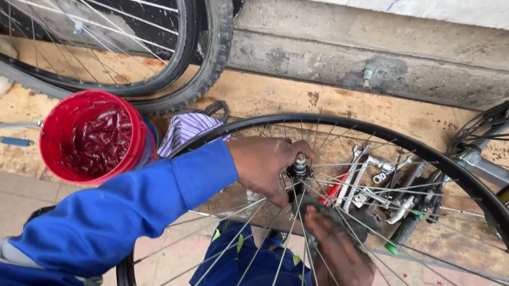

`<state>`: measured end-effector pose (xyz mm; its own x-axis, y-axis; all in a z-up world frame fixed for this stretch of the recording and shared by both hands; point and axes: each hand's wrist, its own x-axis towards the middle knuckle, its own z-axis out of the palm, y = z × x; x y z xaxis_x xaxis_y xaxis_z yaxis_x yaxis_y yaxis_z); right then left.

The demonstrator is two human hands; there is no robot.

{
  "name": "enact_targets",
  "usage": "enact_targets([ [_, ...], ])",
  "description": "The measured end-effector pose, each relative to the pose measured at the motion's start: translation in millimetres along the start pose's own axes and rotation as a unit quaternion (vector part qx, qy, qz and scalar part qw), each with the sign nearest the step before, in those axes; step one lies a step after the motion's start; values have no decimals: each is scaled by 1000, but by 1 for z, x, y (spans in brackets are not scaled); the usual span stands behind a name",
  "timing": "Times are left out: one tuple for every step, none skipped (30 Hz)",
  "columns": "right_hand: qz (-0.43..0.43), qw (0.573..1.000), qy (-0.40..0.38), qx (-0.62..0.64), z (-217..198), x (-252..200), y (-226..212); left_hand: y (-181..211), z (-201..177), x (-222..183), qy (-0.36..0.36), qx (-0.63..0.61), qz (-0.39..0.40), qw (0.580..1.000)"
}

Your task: Cleaning a bicycle wheel hub with a rag and applying red grease to the bearings.

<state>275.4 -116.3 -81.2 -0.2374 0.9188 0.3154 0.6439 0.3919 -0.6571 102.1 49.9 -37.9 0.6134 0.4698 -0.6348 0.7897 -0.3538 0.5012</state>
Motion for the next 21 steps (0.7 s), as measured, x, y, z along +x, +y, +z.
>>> enact_targets([
  [12, 990, 140, -2, 14, 1, -1, 0, 2, 1, 3, -9, 4, 1000],
  [13, 991, 134, -5, 10, 4, -18, 1, 5, 0, 2, -14, 6, 1000],
  [184, 965, 171, 72, 9, 13, -33, 1, 4, -2, 5, -14, 4, 1000],
  [348, 904, 199, 146, 8, 21, -48, 0, 2, -4, 8, -13, 2, 1000],
  [348, 905, 197, 145, 0, -1, -33, 1, 1, -7, 8, -15, 2, 1000],
  [259, 955, 117, 78, -8, -24, -17, 1, 0, -9, -4, -20, -5, 1000],
  [163, 986, 35, 10, -16, -45, 0, 2, -2, -11, -15, -24, -12, 1000],
  [160, 986, 34, 9, -22, -46, 9, -2, -2, -9, -12, -25, -12, 1000],
  [246, 968, -36, 34, -30, -49, 16, -4, -1, -5, -7, -18, 0, 1000],
  [329, 937, -104, 59, -39, -52, 23, -6, 1, -2, -1, -11, 12, 1000],
  [327, 938, -101, 57, -23, -55, 48, -4, 0, -3, 2, -9, 14, 1000],
  [387, 922, 9, 27, -9, -58, 72, -2, -1, -5, -4, -8, 9, 1000],
  [443, 889, 116, -1, 7, -62, 95, -1, -1, -8, -15, -7, 2, 1000],
  [444, 888, 117, -1, 10, -59, 105, -4, 1, -7, -16, -6, 2, 1000],
  [443, 849, 207, 201, 11, -56, 118, -6, 3, -4, -6, -3, 6, 1000],
  [418, 768, 285, 393, 11, -53, 132, -8, 5, -1, 3, 1, 11, 1000],
  [418, 767, 286, 394, 12, -40, 121, -10, 6, -1, 2, 2, 10, 1000],
  [392, 753, 286, 445, 12, -26, 111, -11, 7, 0, 9, 0, 13, 1000],
  [364, 737, 288, 490, 10, -14, 101, -11, 7, 4, 14, -1, 22, 1000],
  [364, 737, 293, 488, 17, -16, 99, -7, 7, 0, 13, 2, 27, 1000],
  [315, 735, 235, 552, 25, -15, 98, -5, 5, -4, 7, -3, 11, 1000],
])
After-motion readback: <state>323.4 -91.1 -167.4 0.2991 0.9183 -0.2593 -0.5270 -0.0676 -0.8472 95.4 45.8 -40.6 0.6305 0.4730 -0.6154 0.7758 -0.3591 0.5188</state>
